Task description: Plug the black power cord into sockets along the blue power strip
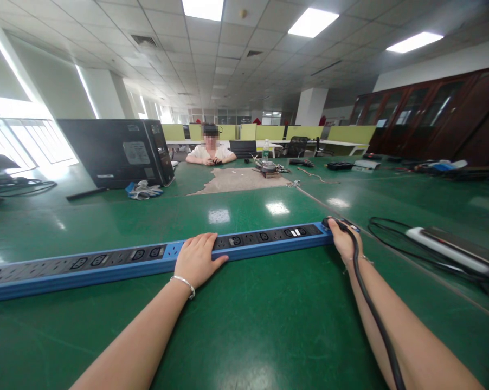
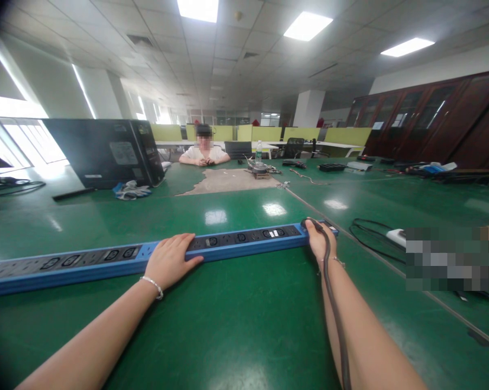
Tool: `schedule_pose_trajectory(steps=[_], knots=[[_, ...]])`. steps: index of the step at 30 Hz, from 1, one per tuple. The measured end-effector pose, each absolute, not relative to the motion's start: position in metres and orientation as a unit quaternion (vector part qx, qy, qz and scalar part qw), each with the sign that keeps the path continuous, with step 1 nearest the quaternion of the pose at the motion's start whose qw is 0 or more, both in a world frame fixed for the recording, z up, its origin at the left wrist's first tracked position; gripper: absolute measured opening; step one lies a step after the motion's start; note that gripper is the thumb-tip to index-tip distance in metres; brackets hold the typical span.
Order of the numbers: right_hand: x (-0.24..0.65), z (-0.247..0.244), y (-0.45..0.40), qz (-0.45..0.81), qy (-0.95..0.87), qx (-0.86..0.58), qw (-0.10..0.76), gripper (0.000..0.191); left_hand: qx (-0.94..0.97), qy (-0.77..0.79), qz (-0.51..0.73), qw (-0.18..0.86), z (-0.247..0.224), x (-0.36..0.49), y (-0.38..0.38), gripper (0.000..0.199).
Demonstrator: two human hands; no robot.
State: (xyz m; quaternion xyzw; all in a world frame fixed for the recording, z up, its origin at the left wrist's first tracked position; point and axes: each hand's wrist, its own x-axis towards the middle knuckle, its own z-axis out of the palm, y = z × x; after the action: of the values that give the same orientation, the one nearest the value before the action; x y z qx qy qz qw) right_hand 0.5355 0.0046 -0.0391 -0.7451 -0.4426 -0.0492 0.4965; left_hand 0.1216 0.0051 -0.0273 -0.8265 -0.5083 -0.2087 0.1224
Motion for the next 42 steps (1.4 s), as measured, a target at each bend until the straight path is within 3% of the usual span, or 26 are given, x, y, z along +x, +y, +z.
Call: schedule_pose_trajectory(steps=[19,29,31,36,42], knots=[[0.54,-0.054,0.003,-0.092,-0.481,-0.771,0.407,0.047,-0.826,-0.509,-0.207,0.124,-0.029,0.122,0.005,0.056],[0.534,-0.053,0.001,-0.102,-0.463,-0.772,0.424,0.042,-0.825,-0.512,-0.2,0.128,-0.027,0.122,0.005,0.056],[0.531,-0.05,0.002,-0.105,-0.464,-0.755,0.451,0.04,-0.824,-0.514,-0.2,0.128,-0.027,0.122,0.005,0.056],[0.529,-0.033,-0.004,-0.118,-0.275,-0.708,0.64,0.052,-0.826,-0.51,-0.203,0.13,-0.028,0.122,0.005,0.056],[0.533,-0.039,-0.004,-0.11,-0.291,-0.678,0.666,0.043,-0.826,-0.506,-0.21,0.135,-0.029,0.121,0.007,0.056]])
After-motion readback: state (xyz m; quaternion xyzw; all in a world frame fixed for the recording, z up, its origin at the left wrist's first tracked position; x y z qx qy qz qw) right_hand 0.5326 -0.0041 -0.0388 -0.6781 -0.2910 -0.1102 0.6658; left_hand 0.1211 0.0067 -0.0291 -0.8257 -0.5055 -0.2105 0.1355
